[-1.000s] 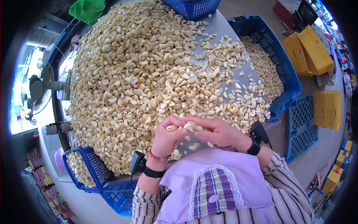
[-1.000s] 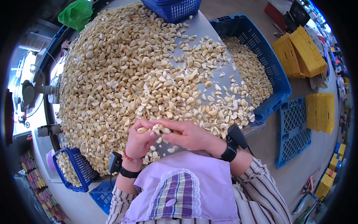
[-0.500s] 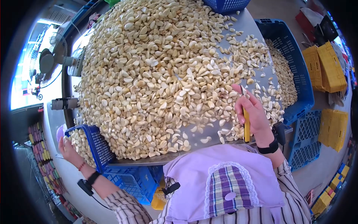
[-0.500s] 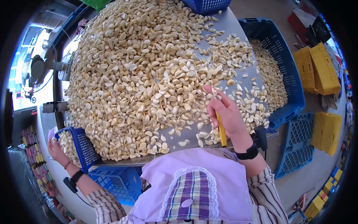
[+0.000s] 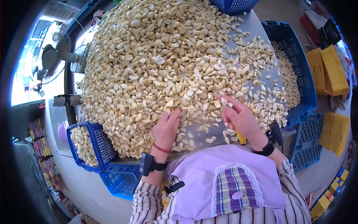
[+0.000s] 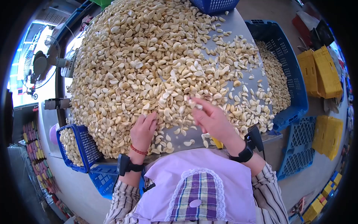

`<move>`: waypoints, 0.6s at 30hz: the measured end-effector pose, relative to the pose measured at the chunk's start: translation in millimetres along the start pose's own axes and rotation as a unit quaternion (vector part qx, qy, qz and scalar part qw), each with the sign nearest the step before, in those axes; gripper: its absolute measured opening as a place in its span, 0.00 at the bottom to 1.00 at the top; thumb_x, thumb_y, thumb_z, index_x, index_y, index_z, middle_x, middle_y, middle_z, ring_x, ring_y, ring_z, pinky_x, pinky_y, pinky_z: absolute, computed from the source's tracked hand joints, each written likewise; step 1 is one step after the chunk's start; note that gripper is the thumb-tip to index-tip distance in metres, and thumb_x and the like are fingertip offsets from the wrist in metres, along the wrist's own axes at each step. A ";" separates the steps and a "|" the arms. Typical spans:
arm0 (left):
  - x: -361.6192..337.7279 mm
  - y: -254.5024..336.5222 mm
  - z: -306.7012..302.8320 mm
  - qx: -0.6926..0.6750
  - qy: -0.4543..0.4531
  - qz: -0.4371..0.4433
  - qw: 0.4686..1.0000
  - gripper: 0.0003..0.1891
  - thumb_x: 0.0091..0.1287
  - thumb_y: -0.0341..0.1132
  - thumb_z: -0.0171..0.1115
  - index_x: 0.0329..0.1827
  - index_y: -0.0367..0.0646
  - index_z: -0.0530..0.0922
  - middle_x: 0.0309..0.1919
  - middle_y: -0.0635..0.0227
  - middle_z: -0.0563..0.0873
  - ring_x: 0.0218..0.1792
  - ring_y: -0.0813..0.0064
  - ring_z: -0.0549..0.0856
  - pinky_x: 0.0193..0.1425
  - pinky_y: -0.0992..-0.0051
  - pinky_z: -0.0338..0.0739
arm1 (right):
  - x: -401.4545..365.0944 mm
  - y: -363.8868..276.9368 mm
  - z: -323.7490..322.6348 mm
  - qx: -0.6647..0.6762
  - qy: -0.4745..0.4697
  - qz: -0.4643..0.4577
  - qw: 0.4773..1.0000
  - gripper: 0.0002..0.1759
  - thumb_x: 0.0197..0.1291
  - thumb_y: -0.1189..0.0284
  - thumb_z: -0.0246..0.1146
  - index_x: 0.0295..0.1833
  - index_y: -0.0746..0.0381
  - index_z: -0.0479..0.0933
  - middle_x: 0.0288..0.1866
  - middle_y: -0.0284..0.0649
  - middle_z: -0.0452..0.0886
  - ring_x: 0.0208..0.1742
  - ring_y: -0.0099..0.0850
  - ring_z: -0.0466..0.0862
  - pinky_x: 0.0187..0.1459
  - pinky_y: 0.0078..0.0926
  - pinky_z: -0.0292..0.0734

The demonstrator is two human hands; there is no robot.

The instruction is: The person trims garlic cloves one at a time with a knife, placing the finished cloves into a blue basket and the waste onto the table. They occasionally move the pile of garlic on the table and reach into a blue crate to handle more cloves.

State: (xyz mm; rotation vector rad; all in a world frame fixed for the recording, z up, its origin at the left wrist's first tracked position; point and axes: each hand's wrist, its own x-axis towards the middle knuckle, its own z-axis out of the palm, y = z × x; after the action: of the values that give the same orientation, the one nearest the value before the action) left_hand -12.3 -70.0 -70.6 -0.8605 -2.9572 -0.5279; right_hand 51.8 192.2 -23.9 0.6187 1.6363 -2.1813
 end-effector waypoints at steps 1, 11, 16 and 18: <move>1.5 0.3 3.4 0.002 0.024 0.000 1.000 0.13 0.57 0.34 0.68 0.46 0.51 0.80 0.31 0.69 0.77 0.30 0.67 0.81 0.30 0.71 0.76 | -1.4 -2.9 3.8 0.000 0.004 -0.001 1.000 0.23 0.68 0.65 0.56 0.67 0.58 0.68 0.27 0.29 0.74 0.22 0.13 0.70 0.22 0.11 0.65; 1.5 -4.1 6.1 -0.463 -0.049 -0.314 0.827 0.09 0.60 0.30 0.67 0.42 0.42 0.80 0.25 0.74 0.80 0.26 0.81 0.80 0.27 0.82 0.72 | -1.6 0.2 19.1 -0.205 -0.067 -0.136 0.967 0.27 0.65 0.63 0.59 0.68 0.59 0.68 0.35 0.36 0.82 0.28 0.19 0.77 0.33 0.19 0.72; 1.5 27.7 -28.0 -0.696 -0.108 -0.343 0.622 0.06 0.62 0.23 0.62 0.38 0.39 0.75 0.33 0.71 0.82 0.31 0.85 0.79 0.31 0.86 0.71 | -0.8 -1.8 27.1 -0.252 -0.137 -0.101 0.953 0.30 0.63 0.62 0.61 0.69 0.59 0.66 0.45 0.41 0.83 0.28 0.22 0.76 0.35 0.20 0.72; -1.2 50.8 -26.7 -0.707 -0.085 -0.277 0.645 0.06 0.61 0.22 0.63 0.38 0.39 0.74 0.35 0.70 0.82 0.31 0.84 0.79 0.32 0.85 0.73 | 0.6 6.2 31.0 -0.233 -0.148 -0.141 0.951 0.30 0.63 0.62 0.61 0.69 0.58 0.66 0.41 0.40 0.83 0.27 0.20 0.75 0.33 0.19 0.71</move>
State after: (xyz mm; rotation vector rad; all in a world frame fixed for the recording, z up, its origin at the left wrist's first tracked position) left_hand 13.3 -39.1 -29.5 0.2550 -2.2680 -3.0204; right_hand 50.3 160.6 -21.8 -0.0783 2.0592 -1.8332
